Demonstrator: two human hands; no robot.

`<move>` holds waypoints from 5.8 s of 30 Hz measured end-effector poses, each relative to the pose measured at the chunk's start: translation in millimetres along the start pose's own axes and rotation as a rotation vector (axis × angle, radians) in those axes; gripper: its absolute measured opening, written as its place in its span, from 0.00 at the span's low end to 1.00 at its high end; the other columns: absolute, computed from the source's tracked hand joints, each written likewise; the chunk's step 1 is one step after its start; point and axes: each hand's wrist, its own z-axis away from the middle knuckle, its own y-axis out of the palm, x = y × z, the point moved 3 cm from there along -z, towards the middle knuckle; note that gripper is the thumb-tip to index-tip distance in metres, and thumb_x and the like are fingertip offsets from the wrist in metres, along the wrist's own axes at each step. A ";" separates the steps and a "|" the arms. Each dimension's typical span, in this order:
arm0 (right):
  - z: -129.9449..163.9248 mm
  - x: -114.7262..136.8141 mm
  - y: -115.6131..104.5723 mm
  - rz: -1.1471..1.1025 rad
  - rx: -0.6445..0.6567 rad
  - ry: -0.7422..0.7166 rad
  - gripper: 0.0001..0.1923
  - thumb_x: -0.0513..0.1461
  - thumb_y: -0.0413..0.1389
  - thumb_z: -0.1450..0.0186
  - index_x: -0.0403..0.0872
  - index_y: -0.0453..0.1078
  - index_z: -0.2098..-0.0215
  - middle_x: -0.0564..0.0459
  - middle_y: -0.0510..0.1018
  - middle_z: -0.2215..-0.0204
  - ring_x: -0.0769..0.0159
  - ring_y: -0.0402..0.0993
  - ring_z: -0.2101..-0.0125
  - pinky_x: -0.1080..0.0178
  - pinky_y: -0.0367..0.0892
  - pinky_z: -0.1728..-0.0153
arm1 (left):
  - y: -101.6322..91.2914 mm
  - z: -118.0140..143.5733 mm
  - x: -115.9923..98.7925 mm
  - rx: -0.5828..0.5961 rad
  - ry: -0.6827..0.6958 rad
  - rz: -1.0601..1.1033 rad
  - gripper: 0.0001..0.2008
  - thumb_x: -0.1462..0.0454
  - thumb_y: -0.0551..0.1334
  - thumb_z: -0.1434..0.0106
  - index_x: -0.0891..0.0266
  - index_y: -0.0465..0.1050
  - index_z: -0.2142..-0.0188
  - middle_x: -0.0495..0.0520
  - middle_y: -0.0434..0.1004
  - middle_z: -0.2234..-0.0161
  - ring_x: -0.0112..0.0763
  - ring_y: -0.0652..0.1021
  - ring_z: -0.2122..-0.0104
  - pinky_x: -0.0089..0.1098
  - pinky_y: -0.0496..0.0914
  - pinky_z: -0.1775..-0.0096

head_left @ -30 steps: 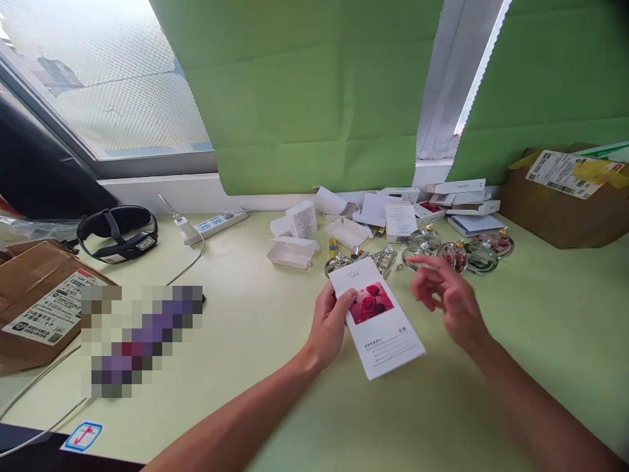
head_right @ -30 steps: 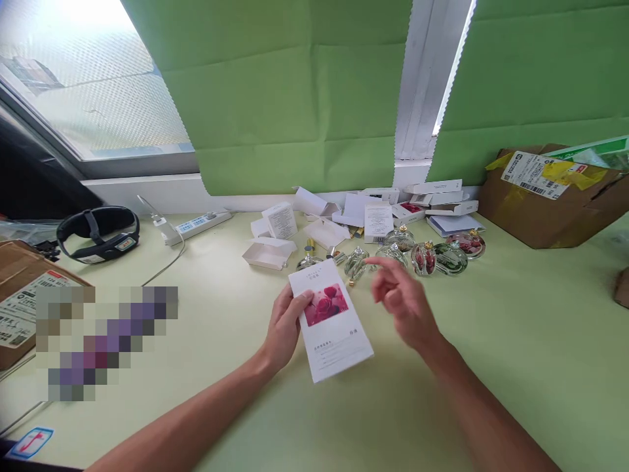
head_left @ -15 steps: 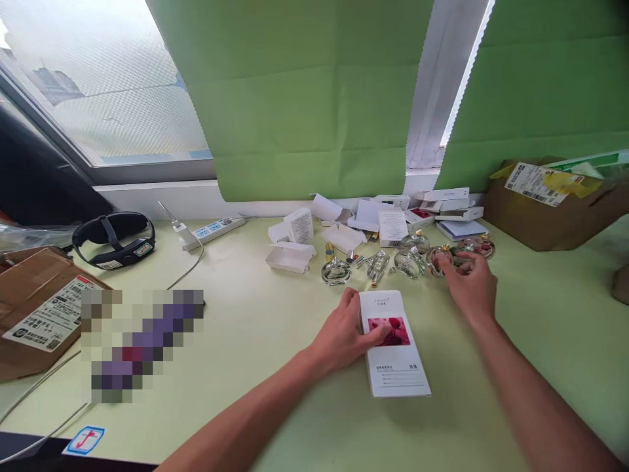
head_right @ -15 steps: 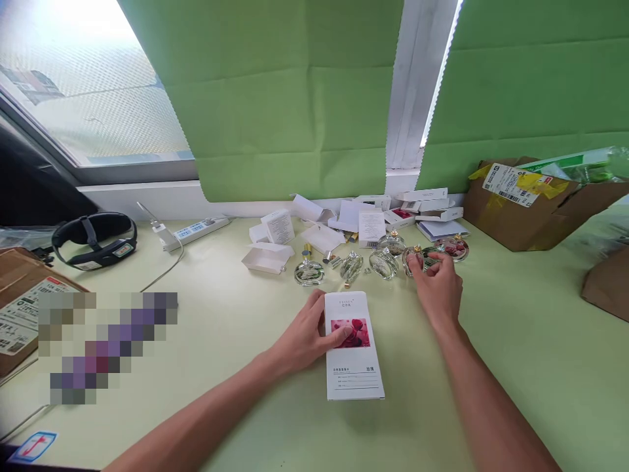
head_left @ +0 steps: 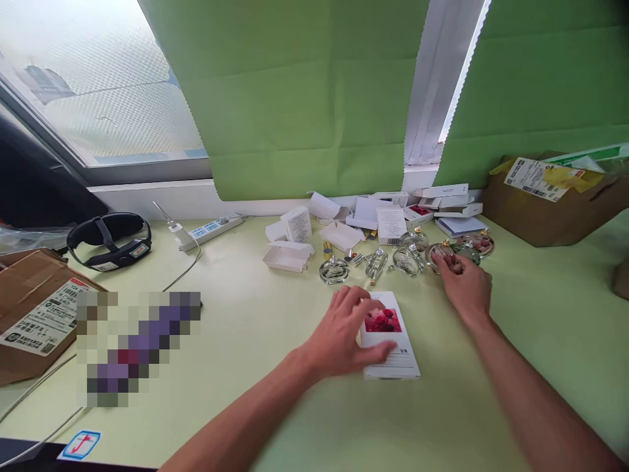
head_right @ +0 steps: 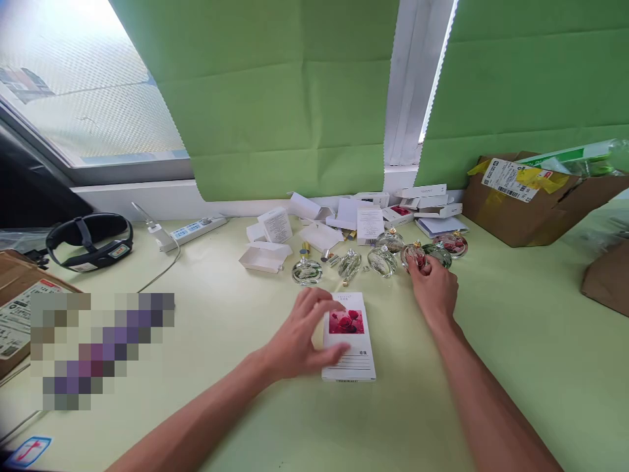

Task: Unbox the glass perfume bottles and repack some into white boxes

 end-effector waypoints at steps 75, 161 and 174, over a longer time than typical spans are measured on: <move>74.2 85.3 -38.5 -0.566 0.708 -0.431 0.16 0.46 0.61 0.37 0.57 0.68 0.51 0.56 0.71 0.62 0.73 0.66 0.72 0.69 0.65 0.74 | -8.9 -9.1 0.7 -0.430 0.217 0.205 0.14 0.68 0.65 0.38 0.59 0.70 0.53 0.52 0.78 0.62 0.28 0.74 0.61 0.30 0.71 0.61; 91.4 90.0 -48.8 -0.512 0.528 -0.668 0.15 0.40 0.64 0.40 0.57 0.70 0.55 0.55 0.73 0.63 0.66 0.67 0.67 0.61 0.66 0.63 | -12.5 -2.8 -14.7 -0.535 0.320 -0.059 0.11 0.67 0.64 0.38 0.58 0.70 0.55 0.54 0.73 0.59 0.31 0.74 0.60 0.35 0.72 0.59; 90.8 92.3 -44.3 -0.363 0.621 -0.589 0.09 0.44 0.59 0.35 0.60 0.73 0.56 0.58 0.74 0.70 0.71 0.68 0.74 0.67 0.61 0.77 | -9.2 -3.9 -10.8 -0.502 0.272 0.039 0.11 0.66 0.64 0.38 0.59 0.72 0.54 0.54 0.72 0.61 0.29 0.73 0.62 0.33 0.72 0.60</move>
